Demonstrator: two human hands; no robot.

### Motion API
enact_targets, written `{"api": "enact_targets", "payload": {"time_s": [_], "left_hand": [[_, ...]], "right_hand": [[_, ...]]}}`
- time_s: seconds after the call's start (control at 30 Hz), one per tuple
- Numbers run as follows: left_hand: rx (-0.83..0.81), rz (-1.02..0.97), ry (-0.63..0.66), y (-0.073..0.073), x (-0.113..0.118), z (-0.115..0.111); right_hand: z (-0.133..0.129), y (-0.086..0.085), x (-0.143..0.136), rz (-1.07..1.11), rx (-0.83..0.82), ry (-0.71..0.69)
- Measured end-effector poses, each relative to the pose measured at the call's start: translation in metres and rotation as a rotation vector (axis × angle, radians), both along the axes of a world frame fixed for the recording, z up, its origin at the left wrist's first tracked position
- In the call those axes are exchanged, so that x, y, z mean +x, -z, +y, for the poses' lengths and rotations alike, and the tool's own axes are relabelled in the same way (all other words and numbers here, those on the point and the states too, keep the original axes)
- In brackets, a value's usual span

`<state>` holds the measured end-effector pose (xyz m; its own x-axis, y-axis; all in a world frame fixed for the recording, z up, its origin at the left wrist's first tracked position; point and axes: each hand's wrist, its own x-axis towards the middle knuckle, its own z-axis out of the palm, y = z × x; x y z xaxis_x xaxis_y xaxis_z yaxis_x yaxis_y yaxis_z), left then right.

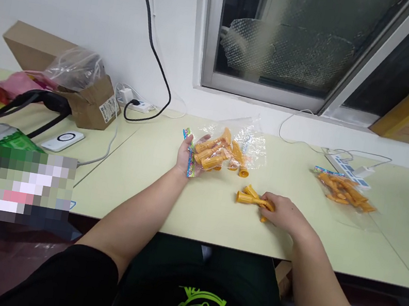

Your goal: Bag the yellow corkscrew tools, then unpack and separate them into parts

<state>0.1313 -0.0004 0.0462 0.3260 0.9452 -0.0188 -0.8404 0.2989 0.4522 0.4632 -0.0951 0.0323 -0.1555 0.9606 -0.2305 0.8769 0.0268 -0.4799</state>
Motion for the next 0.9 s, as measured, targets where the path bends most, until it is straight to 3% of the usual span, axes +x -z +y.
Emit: {"api": "enact_targets", "payload": {"time_s": [0.1, 0.27, 0.43, 0.67, 0.9], "left_hand": [[0.001, -0.002, -0.002, 0.0, 0.0, 0.0], [0.015, 0.031, -0.022, 0.003, -0.002, 0.001], [0.022, 0.065, -0.008, 0.004, -0.002, 0.001], [0.015, 0.074, -0.014, 0.004, -0.003, 0.002], [0.033, 0.139, -0.007, 0.0, -0.004, -0.001]], "right_hand": [[0.0, 0.004, 0.012, 0.205, 0.001, 0.041], [0.01, 0.015, 0.031, 0.274, 0.301, 0.103], [0.018, 0.025, 0.039, 0.417, 0.151, 0.235], [0.027, 0.038, 0.051, 0.762, 0.196, 0.383], [0.018, 0.025, 0.049, 1.181, 0.077, 0.479]]}}
